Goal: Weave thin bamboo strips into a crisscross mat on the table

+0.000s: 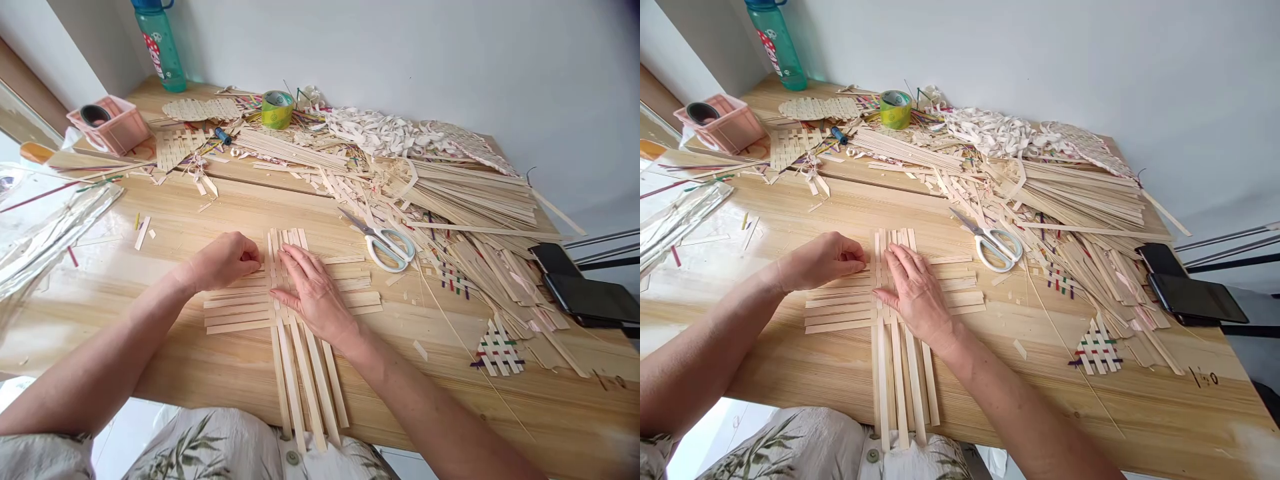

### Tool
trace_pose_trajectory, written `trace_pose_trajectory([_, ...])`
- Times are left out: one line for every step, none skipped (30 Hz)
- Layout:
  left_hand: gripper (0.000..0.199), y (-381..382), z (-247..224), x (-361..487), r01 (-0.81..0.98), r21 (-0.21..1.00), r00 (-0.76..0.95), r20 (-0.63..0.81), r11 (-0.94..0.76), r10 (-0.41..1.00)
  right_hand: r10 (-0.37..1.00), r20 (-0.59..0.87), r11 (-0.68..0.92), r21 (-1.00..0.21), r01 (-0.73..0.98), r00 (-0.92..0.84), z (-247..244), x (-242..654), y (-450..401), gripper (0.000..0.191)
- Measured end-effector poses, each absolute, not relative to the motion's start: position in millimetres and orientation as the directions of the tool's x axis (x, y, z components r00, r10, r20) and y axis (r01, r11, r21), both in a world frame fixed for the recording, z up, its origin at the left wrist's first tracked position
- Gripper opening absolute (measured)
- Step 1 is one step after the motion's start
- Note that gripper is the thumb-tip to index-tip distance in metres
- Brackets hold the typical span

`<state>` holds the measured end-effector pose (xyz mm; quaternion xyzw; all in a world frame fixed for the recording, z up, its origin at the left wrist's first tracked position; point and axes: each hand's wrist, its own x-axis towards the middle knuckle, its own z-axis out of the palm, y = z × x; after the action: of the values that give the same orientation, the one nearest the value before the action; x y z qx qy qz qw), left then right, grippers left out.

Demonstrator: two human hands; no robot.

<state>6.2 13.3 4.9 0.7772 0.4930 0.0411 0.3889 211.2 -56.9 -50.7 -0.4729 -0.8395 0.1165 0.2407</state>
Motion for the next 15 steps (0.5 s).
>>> trace_pose_trajectory([0.029,12.9,4.7,6.4,0.738,0.641,0.507,-0.318,-0.212,0.802,0.856,0.298,0.516,-0.437,0.737,-0.422,-50.2,211.1,-57.3,0.056])
trace_pose_trajectory([0.029,12.5,4.6,6.6,0.743,0.633,0.501,-0.312,-0.216,0.807,0.862,0.303,0.506,-0.451,0.736,-0.407,-49.7,211.0,-57.8,0.054])
trace_pose_trajectory([0.029,12.0,4.5,6.8,0.75,0.622,0.494,-0.302,-0.224,0.815,0.866,0.311,0.497,-0.463,0.734,-0.391,-49.3,211.0,-58.2,0.053])
trace_pose_trajectory([0.029,11.4,4.7,7.0,0.756,0.61,0.488,-0.287,-0.236,0.824,0.869,0.318,0.492,-0.471,0.732,-0.379,-49.0,211.1,-58.5,0.051])
trace_pose_trajectory([0.028,10.6,4.9,7.4,0.763,0.597,0.483,-0.271,-0.248,0.833,0.869,0.326,0.491,-0.474,0.731,-0.372,-48.8,211.1,-58.8,0.048])
trace_pose_trajectory([0.028,9.8,5.3,8.0,0.769,0.585,0.477,-0.258,-0.258,0.84,0.867,0.334,0.493,-0.472,0.731,-0.37,-48.6,211.1,-59.1,0.046])
trace_pose_trajectory([0.027,8.9,5.6,8.6,0.775,0.575,0.47,-0.249,-0.261,0.847,0.865,0.338,0.496,-0.465,0.733,-0.371,-48.4,211.1,-59.3,0.044])
trace_pose_trajectory([0.027,8.1,5.8,9.3,0.779,0.572,0.462,-0.246,-0.257,0.852,0.863,0.34,0.499,-0.455,0.738,-0.374,-48.3,211.1,-59.6,0.043])
trace_pose_trajectory([0.027,7.5,5.8,10.0,0.779,0.574,0.456,-0.245,-0.252,0.856,0.862,0.339,0.5,-0.445,0.743,-0.377,-48.1,211.1,-59.9,0.041])
trace_pose_trajectory([0.026,7.1,5.5,10.7,0.777,0.579,0.453,-0.242,-0.247,0.858,0.863,0.335,0.498,-0.437,0.749,-0.378,-48.0,211.1,-60.1,0.041])
trace_pose_trajectory([0.026,7.0,4.9,11.2,0.774,0.585,0.451,-0.237,-0.244,0.861,0.867,0.332,0.491,-0.431,0.757,-0.373,-47.8,211.2,-60.4,0.041])
trace_pose_trajectory([0.026,7.1,4.0,11.6,0.768,0.591,0.453,-0.231,-0.245,0.861,0.873,0.328,0.479,-0.427,0.767,-0.362,-47.6,211.3,-60.7,0.041])
trace_pose_trajectory([0.026,7.6,2.8,11.7,0.761,0.598,0.458,-0.225,-0.249,0.86,0.88,0.324,0.464,-0.425,0.777,-0.348,-47.4,211.5,-60.9,0.042])
trace_pose_trajectory([0.026,8.4,1.5,11.6,0.754,0.606,0.465,-0.219,-0.254,0.858,0.886,0.32,0.45,-0.422,0.787,-0.335,-47.1,211.6,-61.1,0.044])
trace_pose_trajectory([0.026,9.3,0.2,11.3,0.747,0.613,0.473,-0.216,-0.258,0.854,0.891,0.317,0.439,-0.418,0.795,-0.325,-46.7,211.8,-61.1,0.045])
